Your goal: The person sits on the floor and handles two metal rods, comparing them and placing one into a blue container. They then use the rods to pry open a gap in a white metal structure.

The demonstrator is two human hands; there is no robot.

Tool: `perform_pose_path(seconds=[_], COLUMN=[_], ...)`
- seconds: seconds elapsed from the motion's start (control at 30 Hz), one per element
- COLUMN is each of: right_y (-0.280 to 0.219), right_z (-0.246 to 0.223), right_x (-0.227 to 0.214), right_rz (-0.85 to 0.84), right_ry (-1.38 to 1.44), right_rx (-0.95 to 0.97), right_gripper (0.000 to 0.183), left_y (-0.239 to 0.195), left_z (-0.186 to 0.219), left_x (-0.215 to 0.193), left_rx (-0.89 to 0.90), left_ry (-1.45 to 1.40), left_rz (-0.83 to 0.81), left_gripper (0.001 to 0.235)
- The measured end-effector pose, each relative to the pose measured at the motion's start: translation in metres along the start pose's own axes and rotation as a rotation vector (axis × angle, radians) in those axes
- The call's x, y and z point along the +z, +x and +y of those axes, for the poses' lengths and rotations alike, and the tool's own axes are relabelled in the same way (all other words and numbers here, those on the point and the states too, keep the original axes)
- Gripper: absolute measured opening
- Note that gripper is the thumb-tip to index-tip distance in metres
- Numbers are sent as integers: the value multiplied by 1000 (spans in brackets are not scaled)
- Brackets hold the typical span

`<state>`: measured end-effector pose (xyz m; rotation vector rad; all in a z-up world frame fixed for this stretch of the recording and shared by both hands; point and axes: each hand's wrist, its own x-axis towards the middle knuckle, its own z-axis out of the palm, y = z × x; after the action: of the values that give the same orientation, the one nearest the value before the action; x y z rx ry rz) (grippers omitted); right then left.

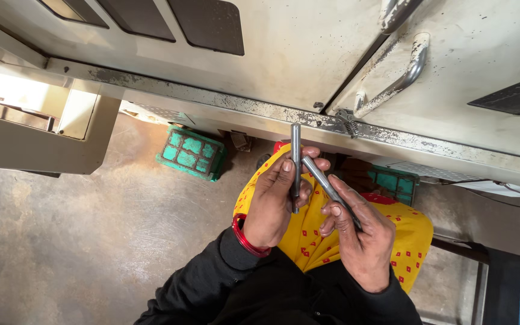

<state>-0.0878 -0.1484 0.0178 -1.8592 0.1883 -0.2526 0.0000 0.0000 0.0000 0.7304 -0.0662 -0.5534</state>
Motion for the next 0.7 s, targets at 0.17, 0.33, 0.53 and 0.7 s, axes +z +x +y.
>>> perform_pose_path(seconds=[0.17, 0.33, 0.53, 0.7], right_y=[-9, -12, -10, -15], right_z=[-1, 1, 5, 1], right_x=[12, 20, 11, 11], right_rz=[71, 98, -5, 28], right_ry=[74, 145, 262, 260], right_rx=[8, -37, 51, 87], right_gripper=[38, 36, 38, 41], left_y=[-4, -7, -10, -9], left_z=[-5, -10, -13, -9], left_x=[9, 14, 11, 6], left_rx=[88, 121, 60, 143], left_ry=[39, -29, -201, -22], left_rz=[8, -12, -47, -12], left_gripper=[37, 37, 38, 43])
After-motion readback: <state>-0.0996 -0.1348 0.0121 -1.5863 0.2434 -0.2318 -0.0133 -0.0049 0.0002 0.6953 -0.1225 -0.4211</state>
